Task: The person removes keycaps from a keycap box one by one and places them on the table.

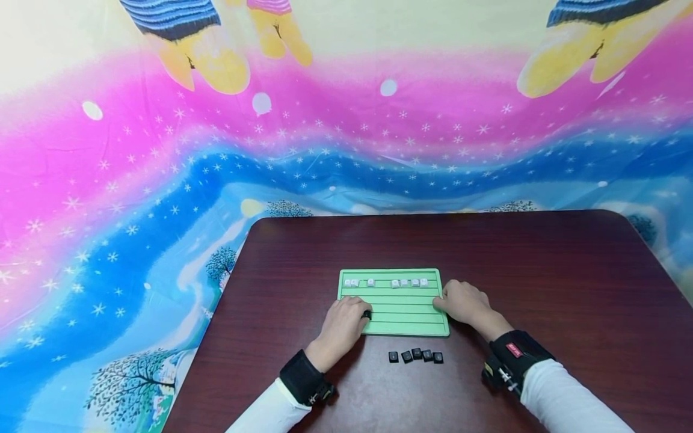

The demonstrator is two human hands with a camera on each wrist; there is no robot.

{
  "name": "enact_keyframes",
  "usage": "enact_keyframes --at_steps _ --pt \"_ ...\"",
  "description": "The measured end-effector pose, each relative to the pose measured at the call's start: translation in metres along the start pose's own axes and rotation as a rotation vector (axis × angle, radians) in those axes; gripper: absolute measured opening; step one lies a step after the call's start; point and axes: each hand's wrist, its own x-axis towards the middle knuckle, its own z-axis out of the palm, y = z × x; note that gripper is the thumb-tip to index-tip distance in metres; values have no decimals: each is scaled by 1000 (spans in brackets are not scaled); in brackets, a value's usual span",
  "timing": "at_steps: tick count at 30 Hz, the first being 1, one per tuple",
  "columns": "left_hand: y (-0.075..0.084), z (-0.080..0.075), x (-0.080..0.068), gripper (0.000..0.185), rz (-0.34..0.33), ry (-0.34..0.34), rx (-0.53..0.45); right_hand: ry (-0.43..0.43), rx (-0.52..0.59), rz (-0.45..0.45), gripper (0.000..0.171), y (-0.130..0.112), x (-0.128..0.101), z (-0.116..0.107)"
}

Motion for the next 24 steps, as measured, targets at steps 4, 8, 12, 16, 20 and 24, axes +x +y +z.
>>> enact_keyframes --at_steps 4,8,12,16,20,24 --pt "0 -2 0 9 -1 3 -14 1 2 -1 42 0 0 0" --pt "0 -3 0 9 -2 0 -22 1 1 2 42 0 0 0" --pt "1 -6 0 10 -1 -5 -26 0 6 0 42 0 0 0" --pt "3 -10 -1 10 4 -10 -42 -3 8 2 42 0 -1 0" --pt "6 -14 -2 12 10 -15 -59 -4 9 4 42 -1 -2 -1" --pt "8 -16 -3 11 14 -14 -68 -1 8 3 41 -1 -1 -1"
